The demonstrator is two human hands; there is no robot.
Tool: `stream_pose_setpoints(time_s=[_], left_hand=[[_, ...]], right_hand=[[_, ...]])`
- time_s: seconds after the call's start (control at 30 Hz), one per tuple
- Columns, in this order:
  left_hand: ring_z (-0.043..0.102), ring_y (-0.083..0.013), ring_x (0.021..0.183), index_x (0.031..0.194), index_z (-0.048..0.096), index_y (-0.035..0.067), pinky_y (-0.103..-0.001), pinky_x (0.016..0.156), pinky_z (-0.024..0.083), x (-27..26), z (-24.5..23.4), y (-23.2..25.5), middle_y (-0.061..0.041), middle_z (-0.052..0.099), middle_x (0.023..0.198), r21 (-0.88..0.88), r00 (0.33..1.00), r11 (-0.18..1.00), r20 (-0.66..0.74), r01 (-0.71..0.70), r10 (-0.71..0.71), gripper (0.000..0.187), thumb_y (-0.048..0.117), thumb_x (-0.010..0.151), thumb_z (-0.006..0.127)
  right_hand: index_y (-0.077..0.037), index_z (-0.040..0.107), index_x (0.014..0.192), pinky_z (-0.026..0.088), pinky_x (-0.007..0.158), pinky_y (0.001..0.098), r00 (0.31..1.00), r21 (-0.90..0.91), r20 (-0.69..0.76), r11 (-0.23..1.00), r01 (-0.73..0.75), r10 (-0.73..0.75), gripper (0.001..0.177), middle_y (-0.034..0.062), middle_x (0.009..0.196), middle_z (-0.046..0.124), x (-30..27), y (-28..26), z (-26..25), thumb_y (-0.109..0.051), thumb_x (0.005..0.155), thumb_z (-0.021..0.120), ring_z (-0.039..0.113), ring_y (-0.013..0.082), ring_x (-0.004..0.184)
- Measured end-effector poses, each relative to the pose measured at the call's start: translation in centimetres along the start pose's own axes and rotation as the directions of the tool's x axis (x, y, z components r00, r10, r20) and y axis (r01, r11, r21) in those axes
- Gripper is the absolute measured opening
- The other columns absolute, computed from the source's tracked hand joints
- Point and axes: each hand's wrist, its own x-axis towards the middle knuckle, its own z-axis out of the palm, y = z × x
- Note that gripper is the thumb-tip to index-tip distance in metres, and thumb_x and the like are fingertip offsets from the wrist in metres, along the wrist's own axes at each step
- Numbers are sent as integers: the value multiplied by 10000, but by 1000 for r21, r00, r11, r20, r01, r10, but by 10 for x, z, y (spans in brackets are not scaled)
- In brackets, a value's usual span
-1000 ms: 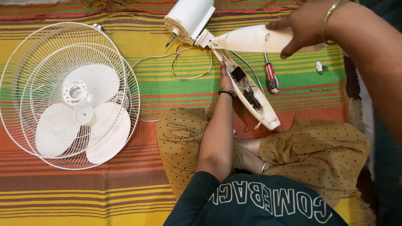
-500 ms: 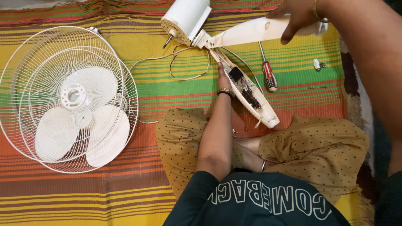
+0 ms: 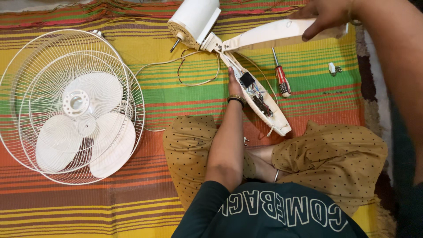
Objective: The person sits on a mat and repairs a disassembled white electric fan. They use a screwdriver to tighten screws on the internal wiring and switch assembly, then reattach the plastic housing cover and secure it with screws.
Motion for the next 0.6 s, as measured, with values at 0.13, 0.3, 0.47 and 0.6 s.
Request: stream_pose_setpoints(time_s=[0.13, 0.3, 0.47, 0.6], left_hand=[[642, -258, 1146, 1517, 459, 9, -367, 991, 502, 6, -3, -2, -167, 609, 1385, 38, 1000, 999, -24, -6, 7, 1016, 778, 857, 533], [619, -283, 1183, 1525, 435, 31, -400, 1018, 491, 6, -4, -4, -181, 583, 1420, 12, 1000, 1000, -18, 17, -17, 1025, 775, 830, 548], [615, -257, 1181, 1546, 424, 26, -384, 1006, 487, 8, -3, -2, -169, 569, 1433, 45, 999, 999, -45, 18, -16, 1055, 793, 833, 551], [641, -271, 1129, 1537, 417, 18, -405, 961, 529, 2, 0, 0, -174, 582, 1410, -22, 999, 999, -14, 33, -33, 1050, 777, 826, 563]], right_hand=[[-220, 496, 1574, 609, 816, 439, 969, -65, -174, 984, 164, -173, 831, 139, 1228, 748, -17, -4, -7, -411, 826, 803, 762, 320, 926], [-284, 544, 1570, 606, 788, 438, 948, -157, -271, 980, 124, -164, 793, 115, 1198, 765, -34, -13, -16, -420, 833, 803, 753, 307, 885], [-265, 532, 1547, 593, 786, 451, 941, -54, -271, 979, 196, -203, 826, 144, 1184, 754, -37, -26, -19, -390, 785, 828, 745, 317, 892], [-323, 533, 1559, 582, 801, 459, 954, -144, -247, 980, 138, -171, 854, 176, 1113, 770, -36, -34, -18, -419, 777, 861, 745, 331, 879]])
